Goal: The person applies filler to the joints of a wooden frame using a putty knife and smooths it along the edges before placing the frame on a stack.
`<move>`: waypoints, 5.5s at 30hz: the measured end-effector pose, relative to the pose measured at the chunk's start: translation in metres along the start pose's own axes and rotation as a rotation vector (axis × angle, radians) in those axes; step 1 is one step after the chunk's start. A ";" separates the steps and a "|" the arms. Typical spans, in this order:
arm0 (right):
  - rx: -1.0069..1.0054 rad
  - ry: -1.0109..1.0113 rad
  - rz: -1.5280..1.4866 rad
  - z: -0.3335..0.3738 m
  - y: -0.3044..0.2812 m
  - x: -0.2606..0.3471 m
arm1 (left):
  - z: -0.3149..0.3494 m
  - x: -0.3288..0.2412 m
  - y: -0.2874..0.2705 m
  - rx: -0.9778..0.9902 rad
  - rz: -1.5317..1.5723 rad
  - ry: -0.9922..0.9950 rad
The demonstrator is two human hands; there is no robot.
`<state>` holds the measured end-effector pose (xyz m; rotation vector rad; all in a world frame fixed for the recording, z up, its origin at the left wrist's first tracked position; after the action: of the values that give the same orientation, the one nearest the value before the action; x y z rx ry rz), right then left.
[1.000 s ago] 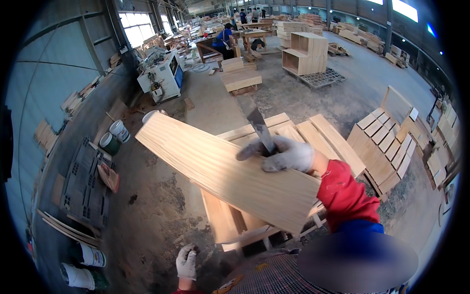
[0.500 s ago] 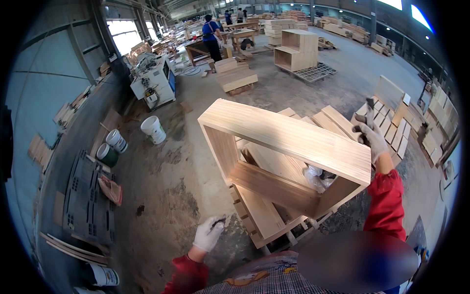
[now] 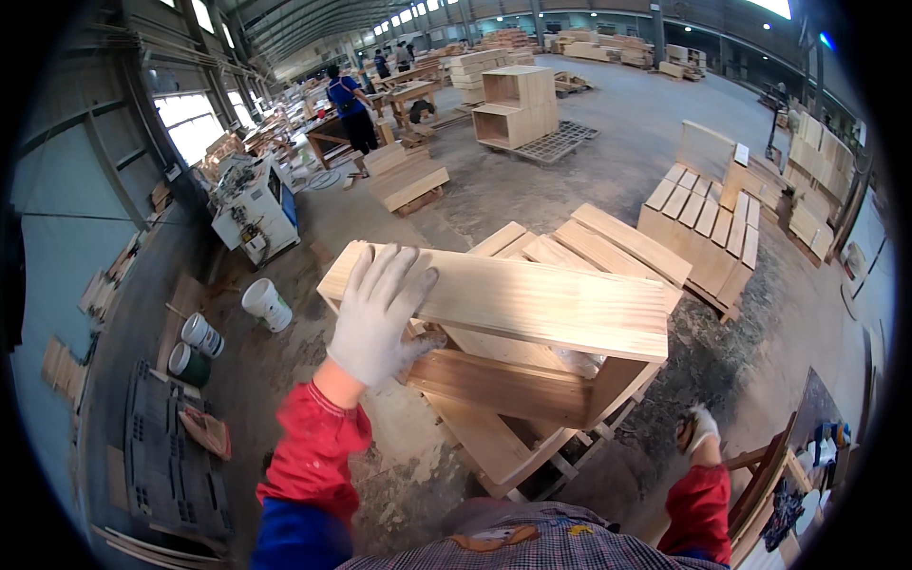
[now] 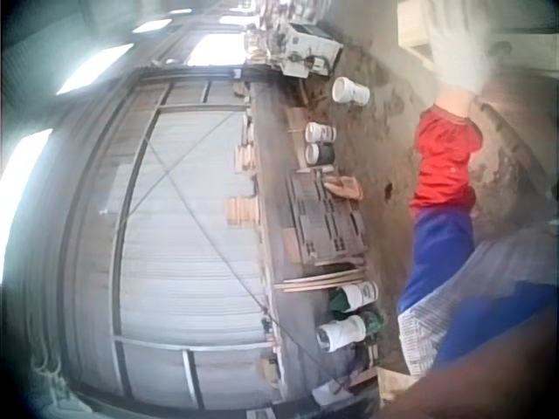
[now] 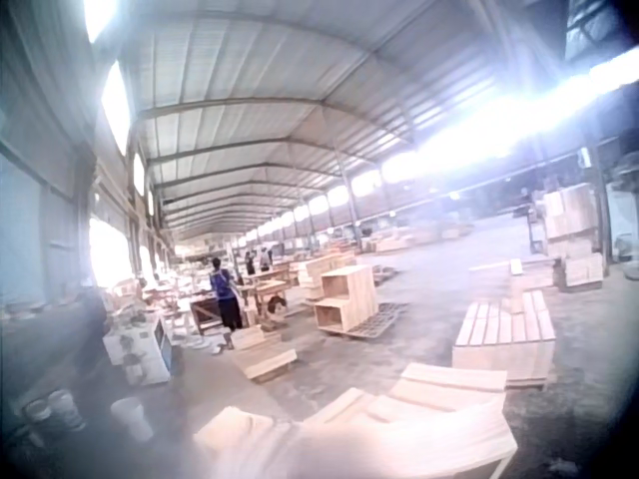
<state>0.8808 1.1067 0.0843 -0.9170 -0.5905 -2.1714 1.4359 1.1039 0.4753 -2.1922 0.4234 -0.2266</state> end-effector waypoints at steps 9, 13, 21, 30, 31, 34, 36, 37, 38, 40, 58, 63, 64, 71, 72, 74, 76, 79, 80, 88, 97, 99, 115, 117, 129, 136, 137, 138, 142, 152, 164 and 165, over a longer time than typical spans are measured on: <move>-0.270 -0.016 -0.353 0.098 0.003 -0.060 | -0.043 0.018 0.038 0.284 -0.012 0.102; -0.205 -0.281 -0.331 0.158 0.053 -0.047 | -0.041 0.021 0.045 0.237 0.039 0.124; -0.129 -0.926 -0.144 0.247 0.111 -0.018 | -0.057 0.025 0.053 0.228 0.092 0.163; 0.078 -1.265 0.008 0.305 0.169 0.016 | -0.075 0.033 0.068 0.226 0.092 0.130; 0.083 -1.260 0.008 0.306 0.173 0.019 | -0.077 0.035 0.069 0.216 0.099 0.135; 0.116 -1.269 0.048 0.302 0.177 0.025 | -0.083 0.038 0.072 0.194 0.118 0.143; 0.110 -1.275 0.103 0.301 0.178 0.028 | -0.086 0.039 0.074 0.178 0.128 0.147; 0.116 -1.260 0.100 0.301 0.178 0.030 | -0.086 0.038 0.075 0.180 0.134 0.151; 0.122 -1.246 0.093 0.301 0.177 0.031 | -0.087 0.037 0.074 0.180 0.136 0.156; 0.137 -1.226 0.080 0.301 0.178 0.035 | -0.088 0.036 0.072 0.162 0.134 0.158; 0.145 -1.297 0.188 0.297 0.180 0.031 | -0.083 0.036 0.070 0.128 0.147 0.162; 0.104 -1.342 0.324 0.283 0.165 0.028 | -0.086 0.036 0.069 0.124 0.150 0.161; 0.104 -1.346 0.334 0.282 0.164 0.027 | -0.086 0.037 0.068 0.126 0.142 0.158; 0.132 -1.259 0.255 0.296 0.173 0.033 | -0.087 0.038 0.072 0.152 0.138 0.152; 0.121 -1.288 0.287 0.291 0.169 0.033 | -0.088 0.037 0.072 0.154 0.141 0.153; 0.114 -1.315 0.308 0.288 0.167 0.034 | -0.089 0.037 0.071 0.147 0.136 0.154; 0.124 -1.308 0.288 0.290 0.170 0.036 | -0.089 0.038 0.071 0.149 0.134 0.151; 0.148 -1.282 0.270 0.294 0.175 0.037 | -0.090 0.039 0.072 0.160 0.138 0.148; 0.153 -1.270 0.250 0.296 0.177 0.038 | -0.090 0.039 0.073 0.163 0.140 0.152; 0.109 -1.314 0.315 0.296 0.178 0.042 | -0.089 0.042 0.070 0.178 0.153 0.135; -0.084 -1.558 0.540 0.317 0.190 0.063 | -0.096 0.040 0.071 0.214 0.157 0.115; -0.113 -1.625 0.550 0.317 0.194 0.065 | -0.095 0.048 0.072 0.224 0.147 0.103; -0.142 -1.669 0.520 0.329 0.200 0.089 | -0.096 0.039 0.069 0.306 0.169 0.122; -0.136 -1.661 0.533 0.326 0.201 0.087 | -0.095 0.040 0.067 0.298 0.166 0.129; -0.123 -1.614 0.602 0.341 0.200 0.088 | -0.094 0.038 0.066 0.297 0.130 0.125; -0.146 -1.573 0.748 0.349 0.200 0.090 | -0.094 0.043 0.067 0.277 0.139 0.132; -0.134 -1.564 0.731 0.350 0.199 0.091 | -0.094 0.042 0.068 0.286 0.136 0.130; -0.122 -1.556 0.714 0.352 0.197 0.094 | -0.094 0.041 0.069 0.294 0.133 0.127; -0.153 -1.559 0.739 0.354 0.195 0.100 | -0.094 0.036 0.071 0.268 0.153 0.165; -0.161 -1.552 0.797 0.353 0.198 0.100 | -0.096 0.040 0.070 0.285 0.157 0.149; -0.165 -1.632 0.806 0.358 0.199 0.103 | -0.098 0.044 0.069 0.264 0.154 0.168; -0.179 -1.660 0.760 0.359 0.201 0.105 | -0.097 0.043 0.071 0.270 0.153 0.166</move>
<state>1.1329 1.1566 0.4225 -2.4432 -0.5518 -0.4205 1.4306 0.9764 0.4787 -1.8741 0.6139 -0.3615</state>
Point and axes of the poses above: each hand's wrist, its own z-axis away from the middle knuckle, its own y-axis out of the palm, x = y × z, the point moved 4 cm from there along -z, towards the middle knuckle, and after that the axes turned 11 degrees about -y, right-handed, at the moved point
